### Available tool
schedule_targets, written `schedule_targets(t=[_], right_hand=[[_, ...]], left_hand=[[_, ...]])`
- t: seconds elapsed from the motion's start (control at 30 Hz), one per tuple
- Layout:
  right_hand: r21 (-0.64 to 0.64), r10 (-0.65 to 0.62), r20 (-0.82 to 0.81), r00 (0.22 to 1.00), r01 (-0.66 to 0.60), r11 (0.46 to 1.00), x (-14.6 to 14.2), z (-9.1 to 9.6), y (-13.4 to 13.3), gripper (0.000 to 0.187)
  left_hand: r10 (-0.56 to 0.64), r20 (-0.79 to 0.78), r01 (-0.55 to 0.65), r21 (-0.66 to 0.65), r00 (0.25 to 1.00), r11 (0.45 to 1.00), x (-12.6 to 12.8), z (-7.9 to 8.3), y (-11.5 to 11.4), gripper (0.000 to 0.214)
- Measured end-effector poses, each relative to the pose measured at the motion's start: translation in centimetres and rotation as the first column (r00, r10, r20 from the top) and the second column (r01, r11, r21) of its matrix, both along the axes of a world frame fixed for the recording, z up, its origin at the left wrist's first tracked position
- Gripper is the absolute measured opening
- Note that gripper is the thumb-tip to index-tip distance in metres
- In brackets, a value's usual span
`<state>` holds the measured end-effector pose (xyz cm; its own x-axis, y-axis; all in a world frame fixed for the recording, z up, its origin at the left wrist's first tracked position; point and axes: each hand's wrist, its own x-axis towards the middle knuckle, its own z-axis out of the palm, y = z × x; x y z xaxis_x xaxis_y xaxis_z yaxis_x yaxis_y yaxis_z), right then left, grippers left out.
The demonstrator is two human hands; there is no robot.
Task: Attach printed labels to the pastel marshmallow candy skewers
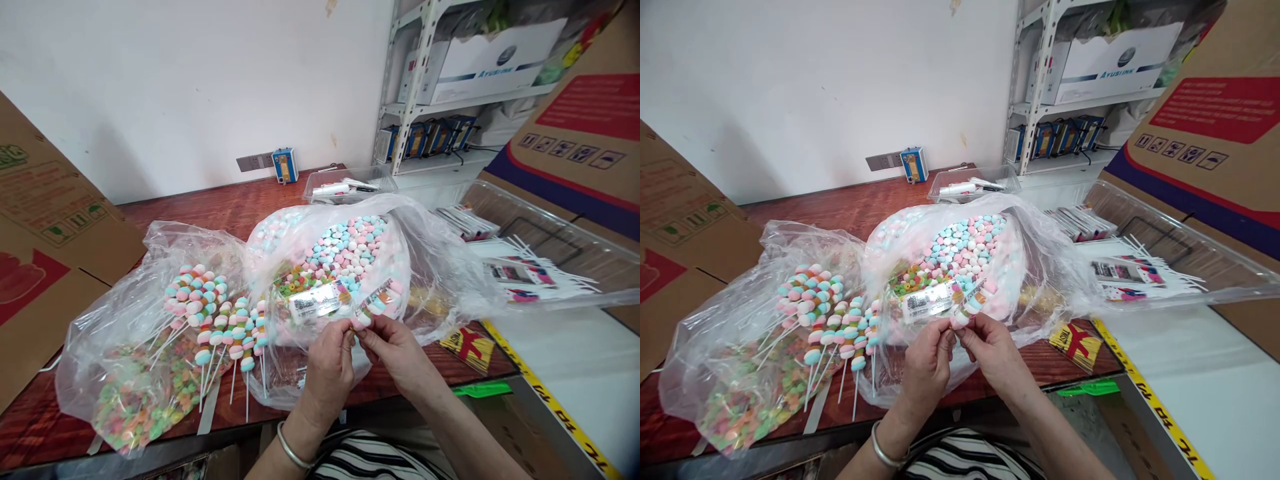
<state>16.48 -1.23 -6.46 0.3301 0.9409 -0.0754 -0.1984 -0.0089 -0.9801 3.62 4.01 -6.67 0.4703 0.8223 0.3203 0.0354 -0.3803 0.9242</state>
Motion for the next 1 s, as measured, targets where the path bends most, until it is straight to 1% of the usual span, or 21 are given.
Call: schedule_targets(t=[0.03, 0.07, 0.1, 0.13, 0.17, 0.2, 0.23, 0.27, 0.33, 0.37, 0.4, 0.43, 0.47, 0.53, 0.57, 0.6, 0.63, 0.67, 0.73, 0.87, 1.0], right_hand=[[0.000, 0.010, 0.018, 1.000, -0.010, 1.000, 0.0, 0.2, 0.1, 0.032], [-0.005, 0.026, 0.038, 0.999, -0.025, 1.000, -0.1, 0.4, 0.1, 0.031], [-0.016, 0.043, 0.056, 0.998, -0.042, 0.999, -0.2, 0.7, 0.2, 0.031], [-0.029, 0.058, 0.074, 0.996, -0.056, 0.998, -0.2, 1.0, 0.2, 0.031], [-0.041, 0.063, 0.096, 0.993, -0.059, 0.997, -0.3, 1.3, 0.2, 0.030], [-0.050, 0.059, 0.130, 0.990, -0.053, 0.997, -0.5, 1.6, 0.2, 0.029], [-0.054, 0.049, 0.180, 0.982, -0.040, 0.998, -0.6, 1.9, 0.2, 0.027], [-0.051, 0.034, 0.246, 0.969, -0.022, 0.998, -0.8, 2.1, 0.2, 0.024], [-0.022, -0.018, 0.416, 0.909, 0.030, 0.999, -1.1, 2.5, 0.1, 0.020], [0.000, -0.053, 0.493, 0.868, 0.061, 0.998, -1.2, 2.6, 0.1, 0.019], [0.017, -0.081, 0.547, 0.833, 0.085, 0.996, -1.3, 2.7, 0.1, 0.019], [0.027, -0.098, 0.576, 0.811, 0.101, 0.995, -1.3, 2.8, 0.0, 0.020], [0.028, -0.103, 0.586, 0.804, 0.107, 0.994, -1.2, 2.8, 0.0, 0.020], [0.016, -0.090, 0.570, 0.817, 0.098, 0.995, -1.0, 2.7, 0.0, 0.020], [0.014, -0.082, 0.557, 0.826, 0.090, 0.996, -0.9, 2.6, 0.0, 0.020], [0.017, -0.082, 0.545, 0.834, 0.087, 0.996, -0.9, 2.4, 0.0, 0.020], [0.026, -0.090, 0.531, 0.842, 0.090, 0.996, -0.8, 2.1, 0.0, 0.021], [0.037, -0.098, 0.514, 0.852, 0.092, 0.995, -0.8, 1.8, 0.0, 0.021], [0.054, -0.095, 0.467, 0.879, 0.079, 0.995, -0.9, 1.3, 0.0, 0.023], [0.038, -0.017, 0.361, 0.932, 0.003, 0.999, -1.0, 0.8, 0.1, 0.026], [0.027, 0.004, 0.342, 0.940, -0.014, 1.000, -1.4, 1.0, 0.2, 0.018]], left_hand=[[0.000, 0.014, 0.000, -0.024, 1.000, 1.000, 0.0, -0.1, 0.0, 0.020], [-0.007, 0.048, 0.012, -0.104, 0.999, 0.995, 0.0, -0.1, 0.1, 0.021], [-0.016, 0.103, 0.039, -0.218, 0.995, 0.975, 0.1, -0.2, 0.1, 0.021], [-0.025, 0.174, 0.084, -0.338, 0.984, 0.937, 0.3, -0.3, 0.1, 0.022], [-0.025, 0.252, 0.138, -0.441, 0.967, 0.887, 0.5, -0.3, 0.2, 0.022], [-0.015, 0.325, 0.190, -0.516, 0.946, 0.835, 0.7, -0.4, 0.2, 0.022], [0.004, 0.381, 0.229, -0.563, 0.925, 0.794, 0.8, -0.5, 0.3, 0.021], [0.025, 0.416, 0.249, -0.591, 0.909, 0.768, 1.0, -0.5, 0.3, 0.021], [0.050, 0.438, 0.259, -0.615, 0.898, 0.745, 1.1, -0.4, 0.4, 0.022], [0.040, 0.429, 0.259, -0.613, 0.902, 0.747, 1.1, -0.3, 0.4, 0.023], [0.012, 0.402, 0.253, -0.599, 0.916, 0.760, 1.0, -0.2, 0.4, 0.023], [-0.025, 0.352, 0.234, -0.567, 0.936, 0.789, 0.8, 0.0, 0.5, 0.024], [-0.059, 0.281, 0.202, -0.513, 0.958, 0.834, 0.6, 0.1, 0.5, 0.025], [-0.075, 0.097, 0.102, -0.318, 0.992, 0.942, 0.1, 0.2, 0.6, 0.025], [-0.050, 0.014, 0.052, -0.192, 0.999, 0.980, -0.1, 0.1, 0.6, 0.024], [-0.015, -0.047, 0.012, -0.071, 0.999, 0.997, -0.2, 0.0, 0.6, 0.024], [0.014, -0.087, -0.012, 0.028, 0.996, 1.000, -0.3, -0.1, 0.6, 0.024], [0.033, -0.115, -0.022, 0.097, 0.993, 0.995, -0.3, -0.3, 0.5, 0.024], [0.055, -0.146, -0.031, 0.158, 0.988, 0.987, -0.1, -0.4, 0.3, 0.025], [0.099, -0.182, -0.078, 0.119, 0.978, 0.990, 0.1, 0.0, 0.1, 0.023], [0.139, -0.169, -0.124, 0.095, 0.976, 0.988, 0.2, 0.2, 0.3, 0.022]])
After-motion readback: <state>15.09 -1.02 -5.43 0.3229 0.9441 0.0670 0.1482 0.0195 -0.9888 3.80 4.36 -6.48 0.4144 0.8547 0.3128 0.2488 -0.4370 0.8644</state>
